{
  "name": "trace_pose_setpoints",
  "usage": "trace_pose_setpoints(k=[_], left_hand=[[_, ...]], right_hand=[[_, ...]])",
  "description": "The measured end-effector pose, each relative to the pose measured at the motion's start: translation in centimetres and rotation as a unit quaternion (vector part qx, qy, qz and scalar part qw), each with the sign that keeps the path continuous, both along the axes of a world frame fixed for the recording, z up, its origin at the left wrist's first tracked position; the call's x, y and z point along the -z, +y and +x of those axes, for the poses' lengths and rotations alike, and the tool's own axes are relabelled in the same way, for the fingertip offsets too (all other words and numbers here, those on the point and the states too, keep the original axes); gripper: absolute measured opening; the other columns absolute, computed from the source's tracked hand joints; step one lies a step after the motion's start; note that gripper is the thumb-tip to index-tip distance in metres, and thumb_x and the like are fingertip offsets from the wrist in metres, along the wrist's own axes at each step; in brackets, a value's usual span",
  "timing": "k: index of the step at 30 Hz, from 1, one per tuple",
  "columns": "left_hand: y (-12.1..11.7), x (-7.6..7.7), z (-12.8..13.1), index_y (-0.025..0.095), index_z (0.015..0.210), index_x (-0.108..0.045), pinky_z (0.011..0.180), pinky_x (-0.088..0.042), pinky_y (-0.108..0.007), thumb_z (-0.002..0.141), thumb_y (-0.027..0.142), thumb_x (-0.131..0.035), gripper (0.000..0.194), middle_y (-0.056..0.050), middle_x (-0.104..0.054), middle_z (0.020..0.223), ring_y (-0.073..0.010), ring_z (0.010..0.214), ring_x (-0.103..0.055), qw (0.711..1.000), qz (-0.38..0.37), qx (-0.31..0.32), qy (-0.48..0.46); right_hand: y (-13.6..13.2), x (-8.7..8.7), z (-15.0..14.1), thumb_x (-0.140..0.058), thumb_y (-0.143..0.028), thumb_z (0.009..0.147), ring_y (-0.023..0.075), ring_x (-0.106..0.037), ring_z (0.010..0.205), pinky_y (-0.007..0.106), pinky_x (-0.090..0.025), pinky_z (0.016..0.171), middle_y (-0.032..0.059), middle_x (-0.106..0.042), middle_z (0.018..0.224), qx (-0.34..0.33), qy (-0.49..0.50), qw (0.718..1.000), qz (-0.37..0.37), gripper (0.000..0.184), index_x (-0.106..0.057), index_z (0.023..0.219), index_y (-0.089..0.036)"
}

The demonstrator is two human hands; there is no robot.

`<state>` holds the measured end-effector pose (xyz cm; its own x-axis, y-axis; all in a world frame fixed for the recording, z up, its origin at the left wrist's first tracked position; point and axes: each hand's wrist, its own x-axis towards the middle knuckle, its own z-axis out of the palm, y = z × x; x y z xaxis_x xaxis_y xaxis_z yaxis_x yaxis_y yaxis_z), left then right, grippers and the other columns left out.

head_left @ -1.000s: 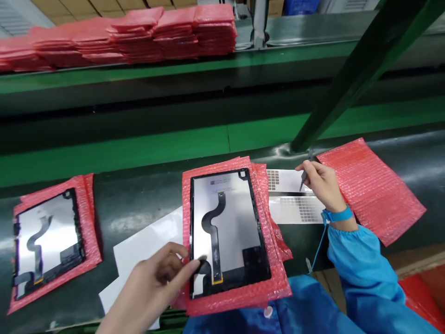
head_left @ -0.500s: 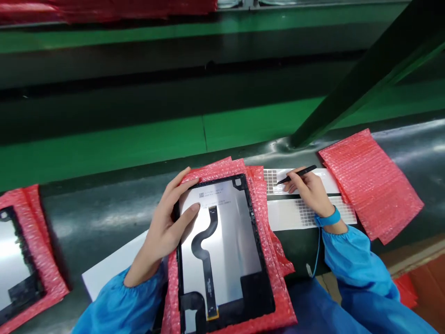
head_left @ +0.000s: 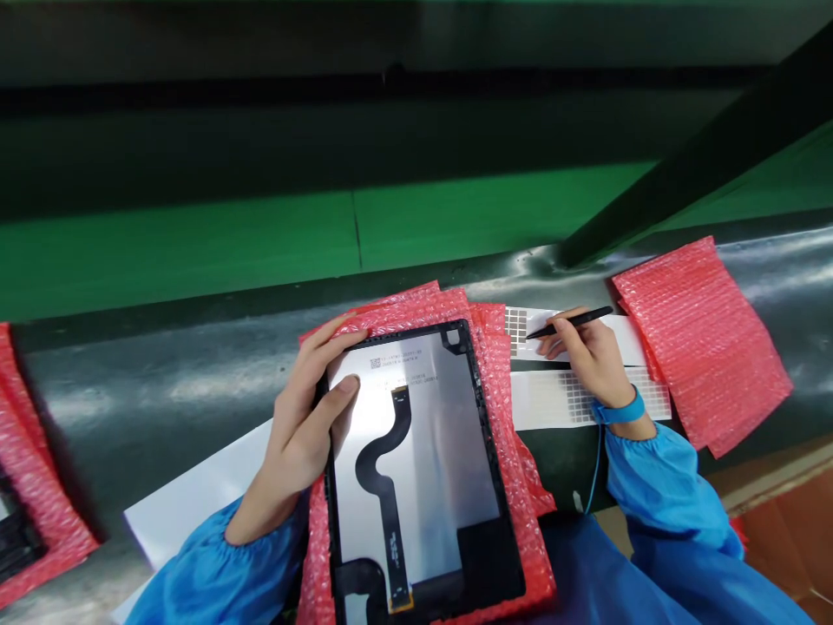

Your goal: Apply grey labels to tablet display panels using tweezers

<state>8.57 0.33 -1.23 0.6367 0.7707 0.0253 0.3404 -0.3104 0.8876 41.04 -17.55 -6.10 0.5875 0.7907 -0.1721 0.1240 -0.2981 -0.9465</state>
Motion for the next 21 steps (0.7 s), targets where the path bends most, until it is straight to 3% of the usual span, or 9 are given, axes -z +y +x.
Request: trace_pose_setpoints(k=[6, 8, 11, 13, 15, 18, 21], left_hand=[[0.8, -0.5, -0.4, 0.034, 0.142, -0.061, 0.129, -0.035, -0.059, 0.107, 0.032, -0.052, 0.037, -0.002, -0.049, 0.163, -0.033, 0.153, -0.044, 0.998, 0.039, 0.028, 0.038], [1.3, -1.9, -0.1, 0.035, 0.146, -0.057, 0.13, -0.032, -0.062, 0.105, 0.032, -0.056, 0.041, 0.0, -0.043, 0.168, -0.0354, 0.155, -0.041, 0.994, 0.074, 0.047, 0.063], [1.1, -5.1, 2.1, 0.033, 0.147, -0.056, 0.128, -0.034, -0.064, 0.104, 0.03, -0.058, 0.043, 0.0, -0.04, 0.17, -0.0366, 0.156, -0.039, 0.976, 0.183, 0.097, 0.062], [0.0, -6.8, 4.7, 0.031, 0.141, -0.061, 0.124, -0.04, -0.062, 0.104, 0.031, -0.056, 0.037, -0.004, -0.052, 0.162, -0.0337, 0.151, -0.048, 0.948, 0.256, 0.185, 0.033], [-1.5, -7.6, 7.7, 0.027, 0.133, -0.068, 0.121, -0.045, -0.057, 0.107, 0.035, -0.049, 0.034, -0.007, -0.064, 0.15, -0.0309, 0.142, -0.056, 0.904, 0.313, 0.29, 0.033], [-3.5, -6.9, 11.9, 0.013, 0.124, -0.075, 0.119, -0.043, -0.051, 0.106, 0.049, -0.05, 0.047, -0.017, -0.069, 0.14, -0.0329, 0.135, -0.061, 0.82, 0.382, 0.402, 0.14], [-4.5, -5.3, 14.7, 0.003, 0.122, -0.077, 0.116, -0.042, -0.052, 0.101, 0.063, -0.053, 0.068, -0.024, -0.071, 0.134, -0.0382, 0.13, -0.062, 0.757, 0.391, 0.455, 0.258]], right_hand=[[0.0, 0.1, 0.3, -0.067, -0.066, 0.096, 0.0168, -0.068, 0.053, 0.03, -0.058, 0.052, 0.0007, -0.072, 0.064, -0.01, 0.029, 0.999, 0.011, 0.044, -0.064, 0.096, -0.022], [0.1, 0.0, 0.4, -0.068, -0.068, 0.094, 0.0157, -0.065, 0.048, 0.028, -0.055, 0.047, -0.0004, -0.069, 0.06, -0.018, 0.046, 0.999, 0.011, 0.046, -0.064, 0.093, -0.022], [0.3, -0.1, 0.7, -0.071, -0.069, 0.091, 0.0153, -0.063, 0.045, 0.027, -0.051, 0.043, -0.0005, -0.068, 0.057, -0.033, 0.058, 0.998, 0.01, 0.048, -0.064, 0.089, -0.022], [0.2, -0.2, 0.8, -0.071, -0.068, 0.092, 0.0155, -0.063, 0.046, 0.027, -0.051, 0.043, 0.0002, -0.069, 0.058, -0.043, 0.053, 0.998, 0.011, 0.047, -0.065, 0.089, -0.022], [0.1, -0.1, 0.9, -0.069, -0.067, 0.094, 0.0157, -0.064, 0.048, 0.027, -0.051, 0.044, 0.0006, -0.07, 0.059, -0.055, 0.045, 0.997, 0.011, 0.046, -0.065, 0.09, -0.021], [-0.2, 0.0, 0.9, -0.065, -0.065, 0.098, 0.0162, -0.066, 0.051, 0.028, -0.054, 0.048, 0.0011, -0.071, 0.061, -0.064, 0.031, 0.997, 0.007, 0.044, -0.065, 0.092, -0.021], [-0.4, -0.1, 0.8, -0.064, -0.064, 0.099, 0.0161, -0.068, 0.053, 0.028, -0.056, 0.051, 0.0017, -0.073, 0.064, -0.069, 0.016, 0.997, -0.001, 0.044, -0.065, 0.093, -0.021]])
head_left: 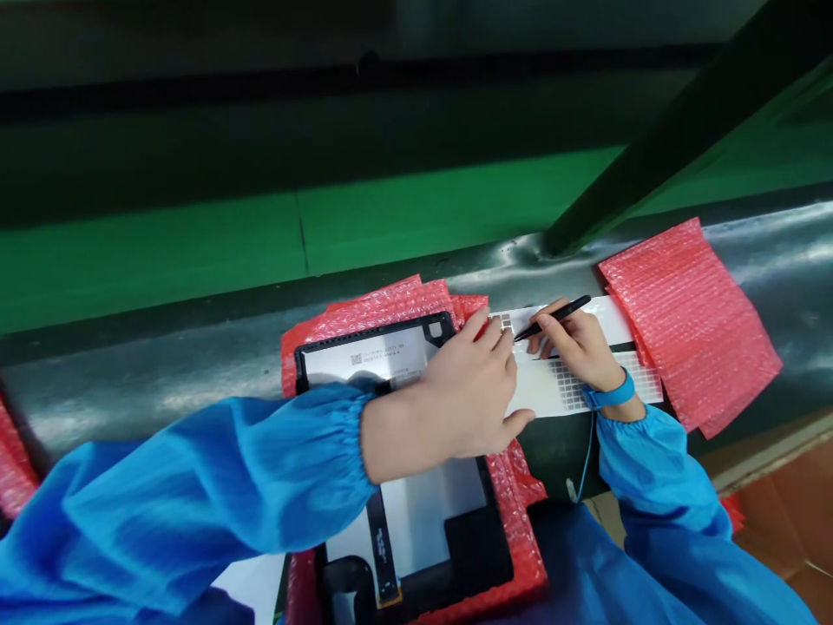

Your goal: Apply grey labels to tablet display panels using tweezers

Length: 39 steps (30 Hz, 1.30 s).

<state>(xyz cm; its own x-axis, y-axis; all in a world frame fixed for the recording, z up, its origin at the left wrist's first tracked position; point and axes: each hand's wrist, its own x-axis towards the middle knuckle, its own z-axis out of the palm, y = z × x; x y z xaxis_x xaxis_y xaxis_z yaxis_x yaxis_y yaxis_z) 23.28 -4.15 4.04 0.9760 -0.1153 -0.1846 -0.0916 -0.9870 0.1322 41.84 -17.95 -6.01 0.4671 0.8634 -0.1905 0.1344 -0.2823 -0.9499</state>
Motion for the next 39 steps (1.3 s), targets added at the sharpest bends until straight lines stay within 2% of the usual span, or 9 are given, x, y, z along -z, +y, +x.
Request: trace_pose_setpoints(k=[5, 10, 16, 21, 23, 26, 31, 34, 39], left_hand=[[-0.1, 1.1, 1.3, 0.007, 0.103, -0.083, 0.108, -0.043, -0.054, 0.098, 0.072, -0.045, 0.075, -0.024, -0.078, 0.111, -0.0388, 0.11, -0.068, 0.997, 0.033, -0.003, 0.076], [-0.2, 1.1, 1.0, 0.009, 0.098, -0.085, 0.107, -0.042, -0.052, 0.095, 0.074, -0.045, 0.076, -0.024, -0.077, 0.115, -0.0394, 0.113, -0.067, 0.995, 0.048, -0.01, 0.089], [-0.3, 1.3, 0.9, 0.011, 0.093, -0.085, 0.107, -0.041, -0.053, 0.094, 0.073, -0.049, 0.071, -0.022, -0.079, 0.104, -0.0392, 0.107, -0.068, 0.997, 0.034, -0.015, 0.063], [-0.1, 1.3, 1.1, 0.005, 0.098, -0.084, 0.108, -0.043, -0.054, 0.094, 0.068, -0.056, 0.069, -0.025, -0.078, 0.105, -0.0399, 0.111, -0.068, 0.998, 0.012, -0.019, 0.067], [0.0, 1.0, 0.1, 0.002, 0.111, -0.08, 0.114, -0.04, -0.054, 0.098, 0.062, -0.058, 0.066, -0.027, -0.075, 0.118, -0.0395, 0.121, -0.065, 1.0, -0.008, -0.018, -0.01], [0.0, -0.4, -3.3, 0.001, 0.128, -0.071, 0.118, -0.04, -0.053, 0.105, 0.05, -0.053, 0.057, -0.027, -0.065, 0.139, -0.0391, 0.135, -0.057, 0.99, -0.06, -0.029, -0.122], [-1.2, -2.6, -9.8, 0.009, 0.112, -0.073, 0.086, -0.062, -0.044, 0.107, 0.028, -0.049, 0.031, -0.015, -0.073, 0.103, -0.0295, 0.1, -0.072, 0.974, -0.109, -0.117, -0.159], [-2.3, -2.0, -11.3, 0.007, 0.115, -0.07, 0.071, -0.063, -0.04, 0.106, 0.025, -0.048, 0.029, -0.012, -0.071, 0.095, -0.0276, 0.088, -0.072, 0.969, -0.08, -0.145, -0.183], [-3.4, -0.6, -10.8, 0.009, 0.12, -0.067, 0.066, -0.063, -0.041, 0.105, 0.027, -0.051, 0.029, -0.011, -0.07, 0.095, -0.0284, 0.085, -0.07, 0.965, -0.06, -0.168, -0.194]], right_hand=[[0.2, -0.5, -0.2, -0.062, -0.066, 0.099, 0.0151, -0.066, 0.05, 0.028, -0.056, 0.052, 0.001, -0.073, 0.063, -0.009, -0.018, 1.0, -0.005, 0.044, -0.065, 0.092, -0.022], [0.2, -0.5, -0.3, -0.061, -0.068, 0.099, 0.0155, -0.066, 0.05, 0.029, -0.056, 0.053, 0.0005, -0.072, 0.063, -0.013, -0.03, 0.999, -0.011, 0.045, -0.065, 0.093, -0.023], [0.5, -0.1, -0.4, -0.065, -0.069, 0.096, 0.0164, -0.067, 0.051, 0.029, -0.055, 0.05, 0.0011, -0.072, 0.063, 0.01, 0.008, 1.0, -0.01, 0.047, -0.065, 0.092, -0.022], [1.4, -1.7, -0.7, -0.072, -0.079, 0.083, 0.0184, -0.067, 0.046, 0.029, -0.051, 0.042, 0.0001, -0.07, 0.058, 0.068, 0.077, 0.995, 0.016, 0.056, -0.06, 0.084, -0.025], [1.5, -2.8, -1.0, -0.071, -0.082, 0.081, 0.0191, -0.066, 0.044, 0.03, -0.051, 0.04, -0.0006, -0.069, 0.057, 0.074, 0.091, 0.993, 0.028, 0.057, -0.057, 0.083, -0.027], [1.4, -4.5, -2.3, -0.068, -0.074, 0.089, 0.0182, -0.065, 0.042, 0.031, -0.052, 0.041, -0.0007, -0.071, 0.06, 0.07, 0.111, 0.99, 0.057, 0.049, -0.056, 0.085, -0.027], [1.9, -6.2, -6.1, -0.066, -0.059, 0.099, 0.0184, -0.07, 0.048, 0.031, -0.058, 0.044, 0.001, -0.075, 0.068, 0.014, 0.165, 0.983, 0.079, 0.035, -0.058, 0.093, -0.025], [2.7, -6.6, -7.8, -0.066, -0.066, 0.095, 0.0189, -0.071, 0.048, 0.031, -0.059, 0.044, 0.0001, -0.073, 0.064, -0.004, 0.169, 0.984, 0.064, 0.041, -0.056, 0.092, -0.026], [3.0, -6.7, -8.4, -0.068, -0.064, 0.095, 0.0197, -0.072, 0.048, 0.03, -0.06, 0.044, -0.001, -0.072, 0.061, 0.016, 0.172, 0.983, 0.065, 0.04, -0.057, 0.091, -0.026]])
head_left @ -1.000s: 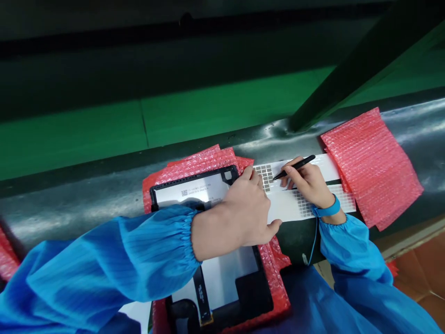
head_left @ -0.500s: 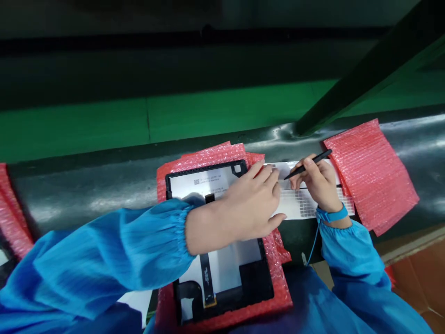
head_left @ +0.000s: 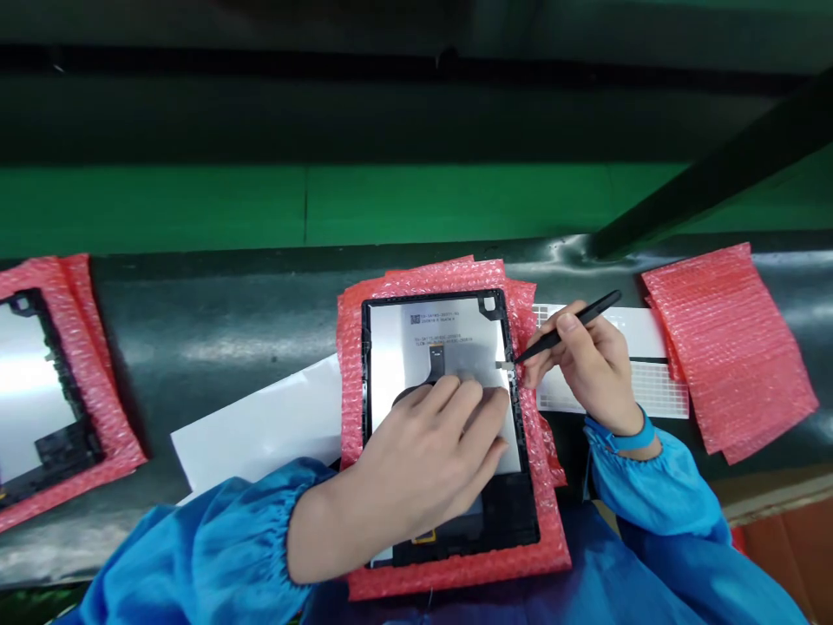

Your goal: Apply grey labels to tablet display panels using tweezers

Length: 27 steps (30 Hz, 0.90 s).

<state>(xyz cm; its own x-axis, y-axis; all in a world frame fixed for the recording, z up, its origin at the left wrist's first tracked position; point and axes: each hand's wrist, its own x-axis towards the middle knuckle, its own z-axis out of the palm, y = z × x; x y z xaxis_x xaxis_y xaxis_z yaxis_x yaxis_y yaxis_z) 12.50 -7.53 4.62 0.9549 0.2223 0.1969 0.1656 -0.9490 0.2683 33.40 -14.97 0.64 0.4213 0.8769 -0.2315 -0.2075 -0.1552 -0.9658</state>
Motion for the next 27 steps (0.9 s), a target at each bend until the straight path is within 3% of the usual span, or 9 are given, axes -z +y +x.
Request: trace_pose_setpoints(k=[12, 27], left_hand=[[-0.05, 0.4, 0.2, 0.007, 0.128, -0.064, 0.069, -0.064, -0.043, 0.105, 0.031, -0.052, 0.035, -0.013, -0.072, 0.103, -0.0309, 0.09, -0.071, 1.0, -0.007, -0.006, 0.001], [-0.05, 0.42, 0.17, 0.007, 0.126, -0.065, 0.066, -0.061, -0.039, 0.103, 0.031, -0.058, 0.034, -0.011, -0.071, 0.1, -0.0276, 0.085, -0.068, 1.0, -0.006, -0.004, 0.0]], right_hand=[[-0.76, 0.12, 0.21, -0.069, -0.058, 0.098, 0.0202, -0.074, 0.049, 0.031, -0.062, 0.047, 0.0006, -0.074, 0.064, -0.02, 0.029, 0.999, -0.009, 0.036, -0.059, 0.091, -0.024], [-0.87, 0.27, 0.21, -0.067, -0.046, 0.103, 0.0181, -0.073, 0.047, 0.027, -0.062, 0.045, -0.0005, -0.076, 0.065, -0.033, 0.057, 0.998, 0.018, 0.026, -0.061, 0.094, -0.022]])
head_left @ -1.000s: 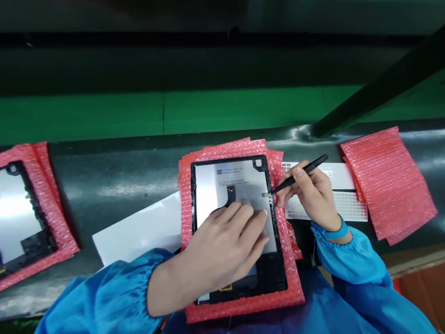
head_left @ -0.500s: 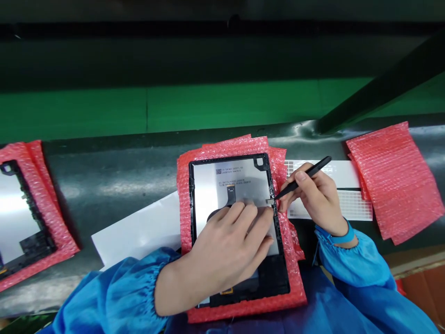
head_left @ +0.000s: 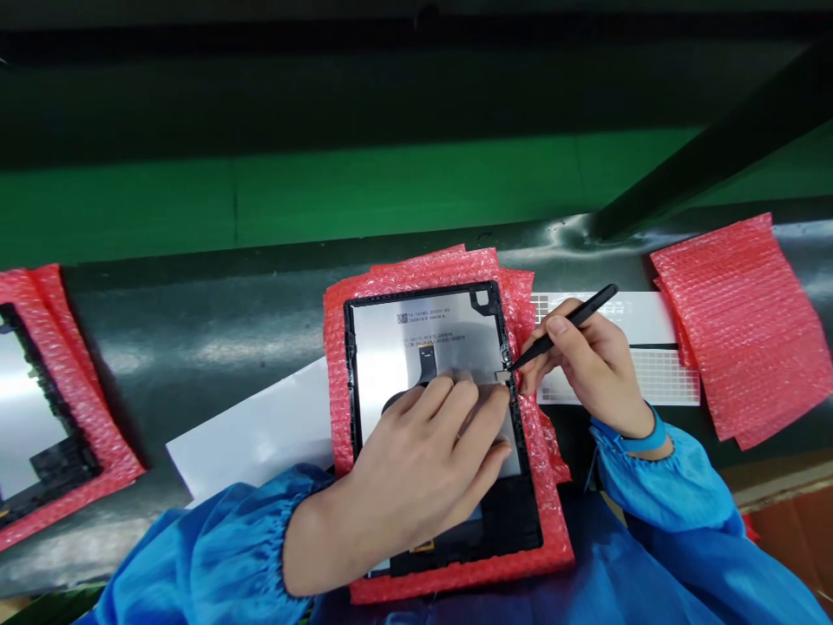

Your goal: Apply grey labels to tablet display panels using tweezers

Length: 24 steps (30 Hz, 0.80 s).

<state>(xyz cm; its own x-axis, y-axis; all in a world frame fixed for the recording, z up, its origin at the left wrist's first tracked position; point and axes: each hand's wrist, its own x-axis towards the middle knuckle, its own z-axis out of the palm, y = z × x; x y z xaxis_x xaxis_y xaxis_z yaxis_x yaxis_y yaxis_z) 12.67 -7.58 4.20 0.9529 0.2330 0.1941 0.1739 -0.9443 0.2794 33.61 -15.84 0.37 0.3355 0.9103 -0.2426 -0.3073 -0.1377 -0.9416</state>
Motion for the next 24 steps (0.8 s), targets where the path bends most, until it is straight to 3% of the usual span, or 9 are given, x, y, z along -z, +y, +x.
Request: trace_pose_setpoints(k=[14, 18, 21, 24], left_hand=[[0.0, -0.2, 0.3, 0.0, 0.136, -0.061, 0.064, -0.058, -0.038, 0.103, 0.029, -0.056, 0.045, -0.011, -0.07, 0.097, -0.0268, 0.084, -0.067, 1.0, 0.024, 0.003, 0.015], [0.0, -0.1, 0.3, 0.002, 0.138, -0.061, 0.065, -0.061, -0.04, 0.1, 0.031, -0.06, 0.048, -0.011, -0.07, 0.1, -0.0277, 0.087, -0.068, 1.0, 0.008, -0.002, 0.024], [0.2, -0.1, 0.4, 0.002, 0.139, -0.061, 0.065, -0.061, -0.04, 0.1, 0.032, -0.062, 0.049, -0.011, -0.07, 0.101, -0.0274, 0.086, -0.068, 1.0, 0.008, 0.003, 0.026], [0.3, 0.0, 0.4, 0.001, 0.138, -0.061, 0.067, -0.061, -0.039, 0.102, 0.032, -0.059, 0.048, -0.012, -0.07, 0.101, -0.0269, 0.085, -0.068, 1.0, 0.016, 0.011, 0.019]], right_hand=[[0.4, -0.2, -0.3, -0.068, -0.048, 0.102, 0.0167, -0.072, 0.045, 0.026, -0.06, 0.043, -0.002, -0.074, 0.063, -0.001, -0.015, 1.0, -0.003, 0.029, -0.06, 0.091, -0.022], [0.5, -1.3, 0.5, -0.072, -0.056, 0.097, 0.0153, -0.07, 0.045, 0.025, -0.059, 0.042, -0.0022, -0.072, 0.063, 0.065, -0.078, 0.995, 0.019, 0.035, -0.061, 0.087, -0.023], [-1.3, -1.3, 2.0, -0.074, -0.055, 0.096, 0.0156, -0.071, 0.047, 0.025, -0.058, 0.042, -0.0008, -0.073, 0.068, 0.133, -0.127, 0.982, 0.038, 0.034, -0.063, 0.088, -0.024], [-4.9, 0.5, 3.1, -0.071, -0.047, 0.099, 0.0195, -0.074, 0.053, 0.031, -0.062, 0.046, 0.0016, -0.077, 0.076, 0.125, -0.137, 0.983, -0.011, 0.025, -0.065, 0.094, -0.024]])
